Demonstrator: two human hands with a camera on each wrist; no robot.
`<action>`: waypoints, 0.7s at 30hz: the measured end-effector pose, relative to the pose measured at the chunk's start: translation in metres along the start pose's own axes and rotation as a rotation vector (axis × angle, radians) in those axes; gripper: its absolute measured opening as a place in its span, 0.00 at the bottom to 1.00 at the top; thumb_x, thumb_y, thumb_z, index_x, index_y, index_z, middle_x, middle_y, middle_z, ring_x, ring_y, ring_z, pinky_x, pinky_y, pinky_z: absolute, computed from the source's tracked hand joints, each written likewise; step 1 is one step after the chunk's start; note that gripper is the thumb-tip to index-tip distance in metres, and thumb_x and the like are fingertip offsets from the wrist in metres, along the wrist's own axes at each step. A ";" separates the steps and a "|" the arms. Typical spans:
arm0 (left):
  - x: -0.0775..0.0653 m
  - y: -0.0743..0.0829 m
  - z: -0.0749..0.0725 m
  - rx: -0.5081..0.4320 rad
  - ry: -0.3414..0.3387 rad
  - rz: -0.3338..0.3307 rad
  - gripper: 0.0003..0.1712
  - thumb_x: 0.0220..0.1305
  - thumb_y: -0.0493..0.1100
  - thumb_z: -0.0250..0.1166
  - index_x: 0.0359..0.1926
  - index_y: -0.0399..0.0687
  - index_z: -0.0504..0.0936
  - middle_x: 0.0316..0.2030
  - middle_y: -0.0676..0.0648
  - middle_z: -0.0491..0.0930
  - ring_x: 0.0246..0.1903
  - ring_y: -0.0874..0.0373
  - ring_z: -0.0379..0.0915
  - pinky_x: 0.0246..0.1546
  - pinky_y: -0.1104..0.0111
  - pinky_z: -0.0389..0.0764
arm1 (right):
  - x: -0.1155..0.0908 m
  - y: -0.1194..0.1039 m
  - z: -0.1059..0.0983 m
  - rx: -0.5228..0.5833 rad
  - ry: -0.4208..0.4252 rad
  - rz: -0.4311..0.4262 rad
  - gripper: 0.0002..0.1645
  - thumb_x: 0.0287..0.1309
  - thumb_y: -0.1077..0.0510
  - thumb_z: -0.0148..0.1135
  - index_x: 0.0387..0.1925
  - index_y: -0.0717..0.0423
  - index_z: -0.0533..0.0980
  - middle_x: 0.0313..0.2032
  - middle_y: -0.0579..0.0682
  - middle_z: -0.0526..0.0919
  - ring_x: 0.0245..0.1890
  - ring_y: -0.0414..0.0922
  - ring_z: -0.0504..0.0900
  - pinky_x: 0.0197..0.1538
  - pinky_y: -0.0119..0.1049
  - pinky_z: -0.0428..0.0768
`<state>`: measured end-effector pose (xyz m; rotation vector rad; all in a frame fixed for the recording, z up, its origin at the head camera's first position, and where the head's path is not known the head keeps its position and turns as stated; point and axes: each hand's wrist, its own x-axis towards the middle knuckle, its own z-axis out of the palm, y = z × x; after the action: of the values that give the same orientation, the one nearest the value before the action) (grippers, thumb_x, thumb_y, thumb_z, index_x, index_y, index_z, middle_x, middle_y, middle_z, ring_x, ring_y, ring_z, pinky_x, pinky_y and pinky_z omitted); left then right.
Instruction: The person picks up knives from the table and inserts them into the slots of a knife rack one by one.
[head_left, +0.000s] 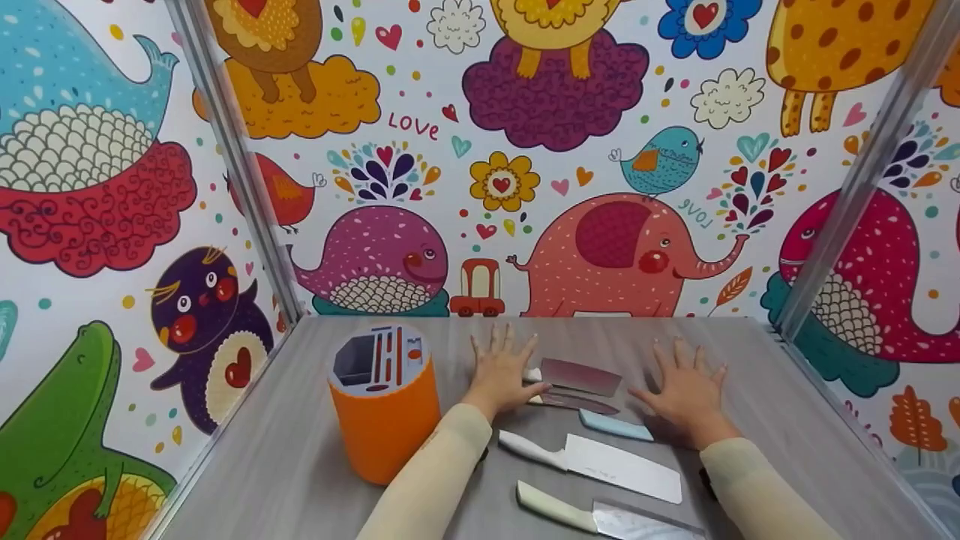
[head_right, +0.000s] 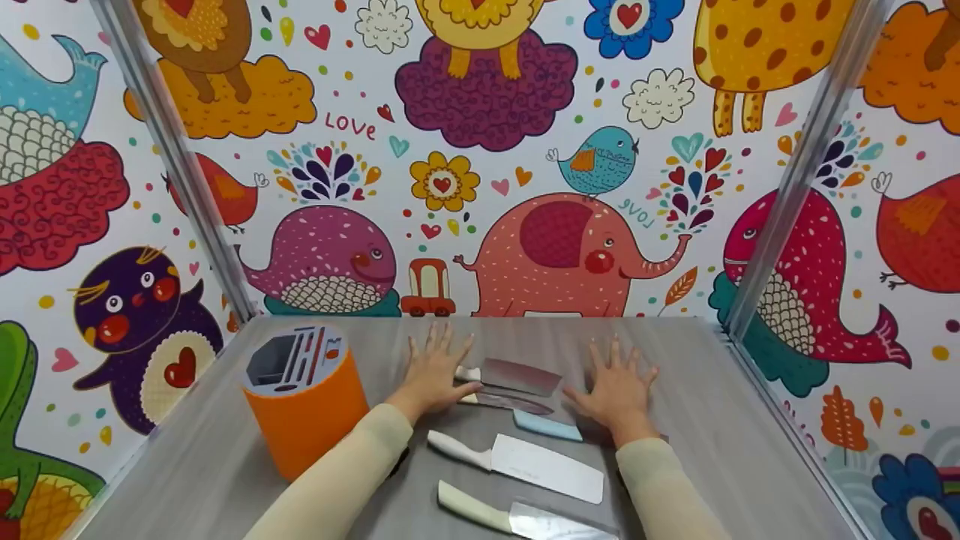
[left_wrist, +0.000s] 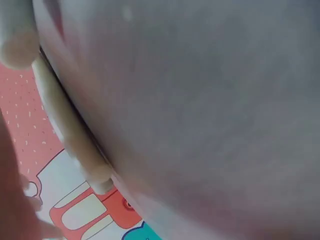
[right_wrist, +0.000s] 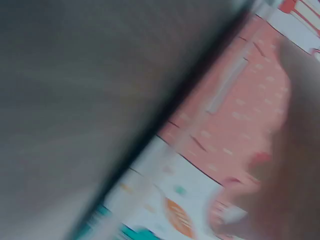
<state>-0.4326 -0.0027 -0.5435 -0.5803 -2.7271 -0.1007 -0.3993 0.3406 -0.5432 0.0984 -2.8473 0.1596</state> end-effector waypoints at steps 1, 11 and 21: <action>0.000 0.001 -0.001 -0.003 0.009 0.003 0.53 0.55 0.82 0.50 0.77 0.74 0.47 0.78 0.40 0.48 0.76 0.34 0.39 0.65 0.24 0.45 | 0.002 0.000 -0.003 0.003 0.019 0.001 0.66 0.46 0.15 0.53 0.77 0.46 0.51 0.75 0.67 0.50 0.71 0.78 0.45 0.59 0.86 0.33; -0.015 0.031 -0.040 -0.209 0.150 -0.047 0.50 0.58 0.78 0.53 0.77 0.73 0.48 0.78 0.40 0.49 0.77 0.36 0.40 0.68 0.29 0.49 | -0.003 -0.050 -0.040 0.078 0.093 0.001 0.65 0.48 0.19 0.57 0.79 0.41 0.44 0.77 0.64 0.48 0.74 0.74 0.43 0.63 0.83 0.36; -0.075 0.059 -0.118 -0.185 0.368 0.040 0.50 0.57 0.75 0.59 0.76 0.71 0.52 0.77 0.40 0.49 0.76 0.36 0.44 0.68 0.36 0.60 | -0.037 -0.125 -0.087 0.284 -0.035 -0.119 0.53 0.47 0.44 0.75 0.72 0.53 0.63 0.69 0.64 0.68 0.66 0.68 0.68 0.62 0.69 0.69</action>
<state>-0.3063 0.0061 -0.4600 -0.5994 -2.3618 -0.4106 -0.3291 0.2287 -0.4590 0.3317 -2.8247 0.5396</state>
